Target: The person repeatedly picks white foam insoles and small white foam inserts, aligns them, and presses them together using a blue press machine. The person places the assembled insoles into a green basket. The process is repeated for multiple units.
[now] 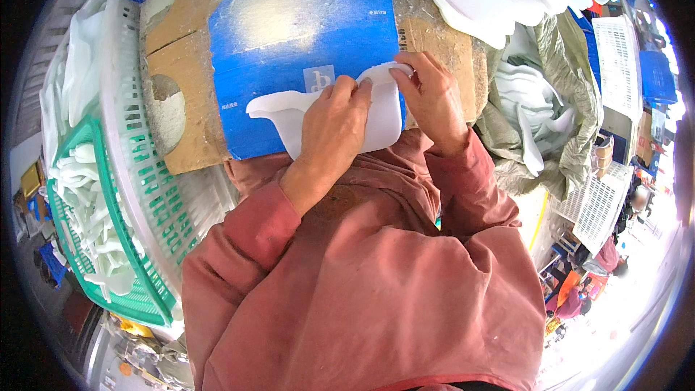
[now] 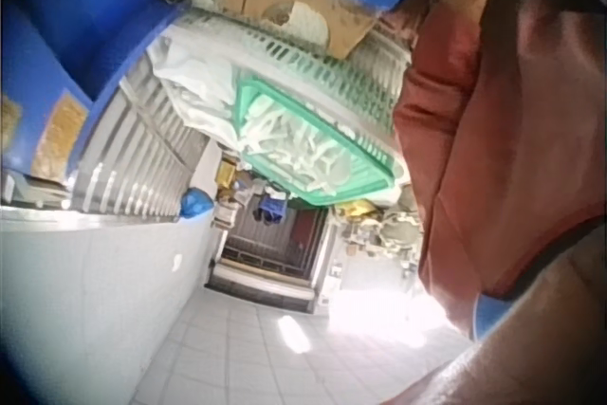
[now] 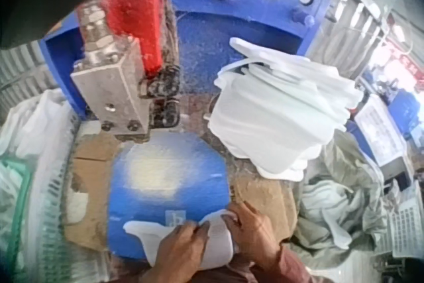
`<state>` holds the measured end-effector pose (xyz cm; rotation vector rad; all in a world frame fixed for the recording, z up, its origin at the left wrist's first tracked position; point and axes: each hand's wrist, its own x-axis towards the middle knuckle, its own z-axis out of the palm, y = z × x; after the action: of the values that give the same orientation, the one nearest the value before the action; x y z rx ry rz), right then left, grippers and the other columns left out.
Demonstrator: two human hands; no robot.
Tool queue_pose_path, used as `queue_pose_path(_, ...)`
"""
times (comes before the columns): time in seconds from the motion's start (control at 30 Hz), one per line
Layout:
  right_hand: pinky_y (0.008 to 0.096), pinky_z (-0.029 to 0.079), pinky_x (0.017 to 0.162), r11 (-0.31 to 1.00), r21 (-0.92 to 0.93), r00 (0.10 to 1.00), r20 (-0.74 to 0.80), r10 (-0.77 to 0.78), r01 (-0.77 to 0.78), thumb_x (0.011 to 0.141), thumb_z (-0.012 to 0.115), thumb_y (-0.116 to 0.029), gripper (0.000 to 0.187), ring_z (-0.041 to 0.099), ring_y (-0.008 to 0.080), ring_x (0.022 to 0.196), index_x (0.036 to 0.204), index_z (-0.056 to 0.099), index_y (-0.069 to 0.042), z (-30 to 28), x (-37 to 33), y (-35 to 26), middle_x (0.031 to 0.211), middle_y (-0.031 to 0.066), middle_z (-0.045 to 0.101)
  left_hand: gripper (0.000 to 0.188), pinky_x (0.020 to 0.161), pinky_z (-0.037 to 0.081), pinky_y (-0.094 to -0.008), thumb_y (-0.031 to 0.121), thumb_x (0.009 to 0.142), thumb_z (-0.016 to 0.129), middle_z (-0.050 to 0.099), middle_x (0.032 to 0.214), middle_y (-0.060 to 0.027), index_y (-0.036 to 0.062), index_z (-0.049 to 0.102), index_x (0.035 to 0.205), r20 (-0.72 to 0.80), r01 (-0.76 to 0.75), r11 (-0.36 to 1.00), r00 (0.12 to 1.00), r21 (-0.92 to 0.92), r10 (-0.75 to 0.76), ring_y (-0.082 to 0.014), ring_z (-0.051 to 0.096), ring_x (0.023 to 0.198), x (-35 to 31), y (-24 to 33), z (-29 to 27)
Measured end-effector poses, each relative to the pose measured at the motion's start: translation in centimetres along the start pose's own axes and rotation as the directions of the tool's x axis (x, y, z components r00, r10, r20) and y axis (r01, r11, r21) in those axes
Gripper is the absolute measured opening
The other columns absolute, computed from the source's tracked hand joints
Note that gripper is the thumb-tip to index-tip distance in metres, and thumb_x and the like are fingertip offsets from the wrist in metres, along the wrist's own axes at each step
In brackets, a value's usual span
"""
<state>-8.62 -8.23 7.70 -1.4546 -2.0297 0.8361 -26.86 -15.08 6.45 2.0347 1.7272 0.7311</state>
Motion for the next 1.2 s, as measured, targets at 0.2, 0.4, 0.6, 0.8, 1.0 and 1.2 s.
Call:
queue_pose_path(0.2, 0.0245, 0.05, 0.065, 0.844, 0.411, 0.938, 0.124, 0.322, -0.344, 0.103, 0.071, -0.012, 0.019, 0.06, 0.0065, 0.075, 0.117, 0.072, 0.001, -0.1, -1.1, 1.6, 0.086, -0.0002, 0.067, 0.032, 0.074, 0.06, -0.0399, 0.008, 0.094, 0.071, 0.063, 0.103, -0.011, -0.0003, 0.072, 0.124, 0.037, -0.019, 0.999, 0.999, 0.048, 0.018, -0.0301, 0.068, 0.089, -0.2, -0.2, 0.3)
queue_pose_path(0.4, 0.0226, 0.05, 0.063, 0.767, 0.511, 0.92, 0.173, 0.352, -0.389, 0.104, 0.07, -0.011, 0.018, 0.06, 0.0059, 0.071, 0.116, 0.072, 0.002, -0.3, -1.0, 2.5, 0.087, 0.0013, 0.069, 0.035, 0.075, 0.059, -0.0396, 0.007, 0.09, 0.075, 0.063, 0.103, -0.0104, 0.0004, 0.072, 0.125, 0.035, -0.007, 0.999, 0.999, 0.053, 0.005, -0.0297, 0.068, 0.09, -0.1, -0.1, 0.3)
queue_pose_path(0.6, 0.0226, 0.05, 0.064, 0.825, 0.424, 0.922, 0.079, 0.379, -0.375, 0.102, 0.071, -0.01, 0.014, 0.06, 0.0057, 0.072, 0.11, 0.073, 0.002, 0.4, -1.0, 2.9, 0.087, 0.0019, 0.071, 0.039, 0.076, 0.059, -0.0399, 0.007, 0.087, 0.079, 0.064, 0.103, -0.0104, 0.0003, 0.073, 0.125, 0.036, -0.008, 0.998, 0.999, 0.054, 0.006, -0.0298, 0.068, 0.091, -0.1, 0.0, 0.3)
queue_pose_path(0.8, 0.0229, 0.051, 0.07, 0.909, 0.323, 0.955, -0.045, 0.295, -0.265, 0.101, 0.072, -0.008, 0.011, 0.062, 0.0057, 0.078, 0.105, 0.073, 0.002, 1.1, -0.5, 3.5, 0.086, 0.0014, 0.071, 0.039, 0.076, 0.059, -0.0399, 0.006, 0.087, 0.079, 0.064, 0.102, -0.0103, -0.0006, 0.072, 0.125, 0.039, -0.008, 0.998, 0.999, 0.054, 0.006, -0.0294, 0.068, 0.091, -0.2, -0.1, 0.2)
queue_pose_path(1.0, 0.0312, 0.056, 0.07, 0.918, 0.274, 0.95, -0.049, 0.31, -0.285, 0.095, 0.076, -0.014, 0.017, 0.069, 0.0147, 0.074, 0.103, 0.074, 0.001, 1.4, 0.2, 3.9, 0.081, 0.0117, 0.073, 0.039, 0.075, 0.059, -0.0402, 0.005, 0.087, 0.079, 0.063, 0.102, -0.0103, -0.0002, 0.072, 0.125, 0.024, -0.001, 0.999, 1.0, 0.038, 0.0, -0.0296, 0.068, 0.09, 0.0, 0.0, 0.2)
queue_pose_path(1.2, 0.0347, 0.058, 0.069, 0.945, 0.16, 0.957, -0.019, 0.291, -0.284, 0.094, 0.078, -0.018, 0.02, 0.073, 0.0218, 0.074, 0.102, 0.074, 0.0, 0.6, 1.0, 3.9, 0.082, 0.0152, 0.075, 0.039, 0.076, 0.058, -0.041, 0.005, 0.087, 0.078, 0.063, 0.102, -0.0108, 0.0014, 0.073, 0.125, 0.022, -0.004, 0.999, 1.0, 0.044, 0.003, -0.0309, 0.068, 0.09, 0.0, -0.2, 0.4)
